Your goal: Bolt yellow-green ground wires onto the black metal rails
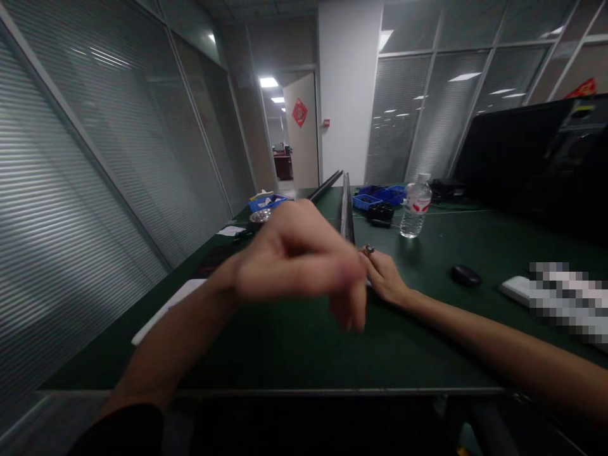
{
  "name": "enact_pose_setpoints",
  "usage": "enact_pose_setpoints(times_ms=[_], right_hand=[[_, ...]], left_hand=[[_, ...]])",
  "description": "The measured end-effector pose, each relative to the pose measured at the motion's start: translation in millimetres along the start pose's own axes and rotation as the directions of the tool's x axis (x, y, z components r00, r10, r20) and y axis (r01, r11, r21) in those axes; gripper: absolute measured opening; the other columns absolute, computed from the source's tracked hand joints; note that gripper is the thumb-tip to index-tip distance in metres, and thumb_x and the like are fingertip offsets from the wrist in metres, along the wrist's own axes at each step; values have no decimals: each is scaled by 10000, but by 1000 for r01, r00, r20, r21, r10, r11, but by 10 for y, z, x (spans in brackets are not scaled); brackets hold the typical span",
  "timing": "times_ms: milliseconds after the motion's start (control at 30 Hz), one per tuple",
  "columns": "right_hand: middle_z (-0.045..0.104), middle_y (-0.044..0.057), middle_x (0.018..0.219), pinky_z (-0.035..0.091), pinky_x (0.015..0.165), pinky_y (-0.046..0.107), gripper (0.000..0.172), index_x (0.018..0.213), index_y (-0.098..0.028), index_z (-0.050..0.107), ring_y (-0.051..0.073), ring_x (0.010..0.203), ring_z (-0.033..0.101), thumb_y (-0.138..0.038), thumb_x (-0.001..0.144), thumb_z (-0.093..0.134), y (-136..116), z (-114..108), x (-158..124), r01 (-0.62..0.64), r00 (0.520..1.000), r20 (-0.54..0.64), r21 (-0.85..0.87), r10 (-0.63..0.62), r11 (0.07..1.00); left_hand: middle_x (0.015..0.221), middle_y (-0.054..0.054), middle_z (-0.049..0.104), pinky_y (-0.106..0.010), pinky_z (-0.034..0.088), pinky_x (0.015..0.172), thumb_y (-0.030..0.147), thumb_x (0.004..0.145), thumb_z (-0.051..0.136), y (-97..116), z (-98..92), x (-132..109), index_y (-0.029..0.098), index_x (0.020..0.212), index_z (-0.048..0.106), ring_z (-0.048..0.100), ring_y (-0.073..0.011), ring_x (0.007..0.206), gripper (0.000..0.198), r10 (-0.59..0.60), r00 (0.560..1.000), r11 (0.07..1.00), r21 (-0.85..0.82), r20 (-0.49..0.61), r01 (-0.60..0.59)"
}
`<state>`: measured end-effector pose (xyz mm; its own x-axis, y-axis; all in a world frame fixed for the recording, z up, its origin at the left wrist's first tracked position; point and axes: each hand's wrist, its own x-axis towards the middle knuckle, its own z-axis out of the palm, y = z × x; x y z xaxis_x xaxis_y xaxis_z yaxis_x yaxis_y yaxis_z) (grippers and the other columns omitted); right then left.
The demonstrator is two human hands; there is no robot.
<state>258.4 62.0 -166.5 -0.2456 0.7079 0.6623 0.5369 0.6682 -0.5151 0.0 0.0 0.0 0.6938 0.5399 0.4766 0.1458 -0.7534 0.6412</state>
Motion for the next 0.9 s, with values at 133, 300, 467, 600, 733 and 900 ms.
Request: enact_pose_setpoints(times_ms=[133,300,467,600,733,900], right_hand=[[653,44,799,479,708,310,440,879,-193,612,188,706,595,-470,1088,341,-3,4,14,-2,1000,27,9,2,1000],[664,57,829,478,738,318,417,894,-198,619,200,754,620,-460,1085,357,12,24,24,25,997,76,16,-27,1000],[663,63,858,478,767,321,399,903,-200,617,204,788,629,-443,1085,359,26,25,19,25,995,95,26,-28,999],[667,62,856,476,768,323,414,910,-199,631,206,788,633,-467,1080,365,39,28,20,13,995,99,31,-16,999],[675,64,844,472,758,328,443,903,-190,653,208,767,629,-504,1066,387,57,29,35,-13,995,100,46,9,999],[682,41,770,468,700,301,500,853,-179,692,187,703,616,-567,1038,435,83,-32,41,-78,990,126,90,67,993]], left_hand=[[864,-56,738,-335,544,774,356,1071,360,-953,414,307,161,892,740,687,-186,778,463,29,997,995,101,-72,-21],[1080,-76,725,-411,426,1012,287,1084,270,-1763,763,217,171,1035,703,625,-226,1057,451,-23,999,931,365,29,11],[1260,-91,666,-442,335,1107,321,1099,273,-1829,817,151,176,1207,645,509,-251,1262,413,-61,995,910,413,81,22],[1308,-83,637,-439,310,1129,338,1106,260,-1847,824,178,197,1274,610,468,-242,1317,413,-72,994,914,405,83,32],[1311,-81,633,-441,304,1125,351,1109,246,-1864,828,176,203,1272,608,461,-242,1321,424,-60,993,917,398,103,14],[1315,-81,620,-445,297,1141,363,1108,250,-1861,823,177,220,1304,598,451,-247,1334,425,-98,990,924,378,98,54]])
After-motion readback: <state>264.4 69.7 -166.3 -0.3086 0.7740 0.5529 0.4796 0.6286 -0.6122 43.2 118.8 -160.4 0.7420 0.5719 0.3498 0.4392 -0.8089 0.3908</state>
